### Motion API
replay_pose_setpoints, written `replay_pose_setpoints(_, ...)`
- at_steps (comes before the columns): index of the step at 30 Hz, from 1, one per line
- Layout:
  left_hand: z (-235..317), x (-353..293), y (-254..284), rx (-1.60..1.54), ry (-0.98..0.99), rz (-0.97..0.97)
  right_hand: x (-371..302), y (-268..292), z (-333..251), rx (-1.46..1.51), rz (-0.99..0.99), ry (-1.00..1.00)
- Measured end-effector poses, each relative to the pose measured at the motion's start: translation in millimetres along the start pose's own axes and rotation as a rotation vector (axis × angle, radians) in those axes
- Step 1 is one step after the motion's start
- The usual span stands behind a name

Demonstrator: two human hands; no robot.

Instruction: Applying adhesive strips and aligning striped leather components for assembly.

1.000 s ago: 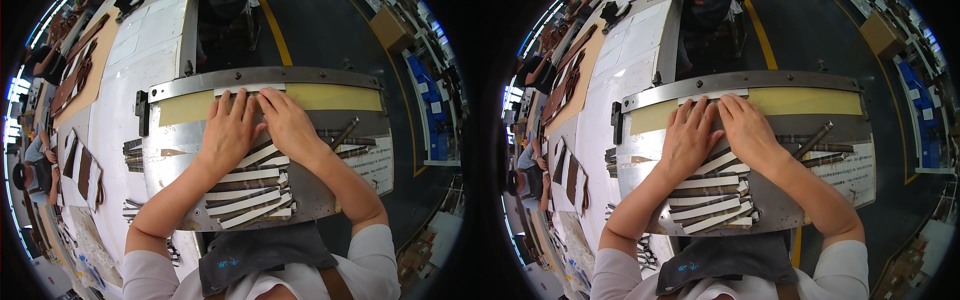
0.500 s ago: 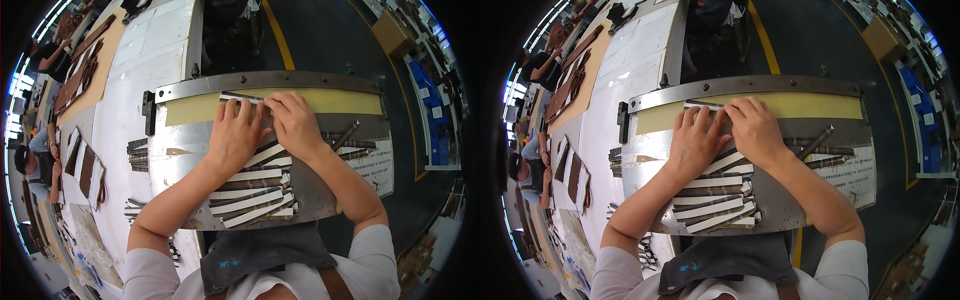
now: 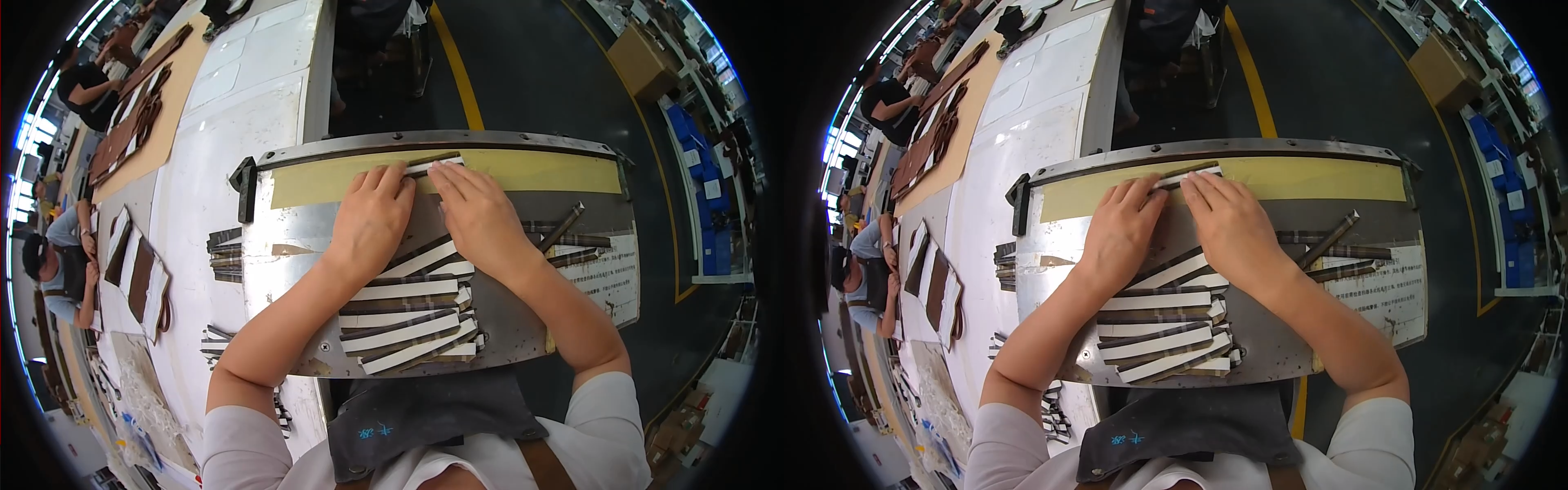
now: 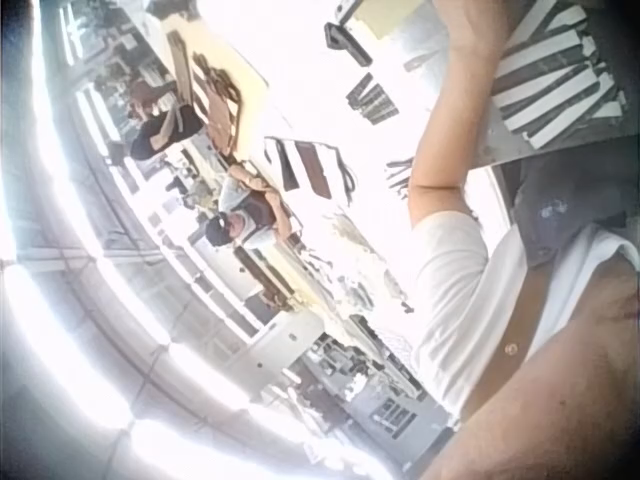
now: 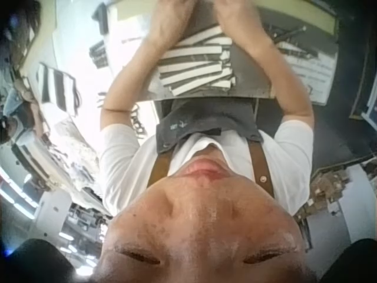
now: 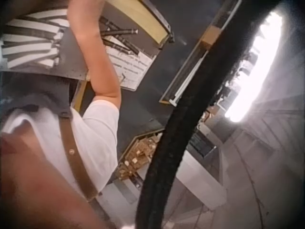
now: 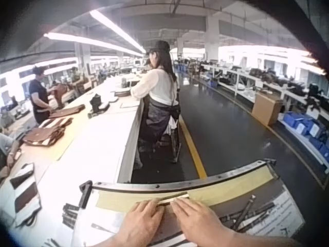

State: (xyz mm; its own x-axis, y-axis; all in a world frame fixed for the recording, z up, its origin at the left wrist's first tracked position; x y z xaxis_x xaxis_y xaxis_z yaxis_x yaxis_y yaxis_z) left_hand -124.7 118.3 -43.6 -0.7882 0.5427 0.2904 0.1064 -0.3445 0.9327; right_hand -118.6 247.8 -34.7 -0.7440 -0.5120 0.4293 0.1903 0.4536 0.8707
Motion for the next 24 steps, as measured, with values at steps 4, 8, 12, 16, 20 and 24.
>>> replay_pose_setpoints(4, 2, 2, 0, 0.126, 0.012, 0.131, -1, -10, 2, -0.080, 0.018, 0.003)
replay_pose_setpoints(8, 3, 1, -2, 0.212, 0.004, 0.110, 3, -9, 1, -0.032, -0.051, 0.017)
replay_pose_setpoints(12, 5, 1, -2, 0.183, 0.012, 0.091, 3, -11, 2, -0.004, -0.046, 0.029)
replay_pose_setpoints(16, 8, 0, -2, 0.173, 0.003, 0.068, 4, -10, 1, -0.025, -0.050, 0.031)
replay_pose_setpoints(20, 8, 0, -1, 0.174, 0.004, 0.070, 5, -10, -2, -0.076, -0.046, 0.045)
replay_pose_setpoints(24, 10, 0, -3, 0.181, 0.024, 0.057, 5, -12, -2, -0.108, -0.049, 0.054)
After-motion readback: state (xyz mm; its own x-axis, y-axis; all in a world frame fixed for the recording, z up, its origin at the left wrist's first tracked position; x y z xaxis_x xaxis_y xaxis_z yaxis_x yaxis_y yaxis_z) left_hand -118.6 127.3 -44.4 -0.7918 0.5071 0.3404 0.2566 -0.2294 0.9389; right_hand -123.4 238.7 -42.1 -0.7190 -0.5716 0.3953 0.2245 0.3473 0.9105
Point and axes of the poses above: each hand's wrist, its own x-axis towards the middle knuckle, its own y-axis out of the back of the hand, z = x × y, the point moved 6 cm from there along x, towards the middle knuckle, and after that the axes turned 1 degree about -y, right-handed, at the moved point
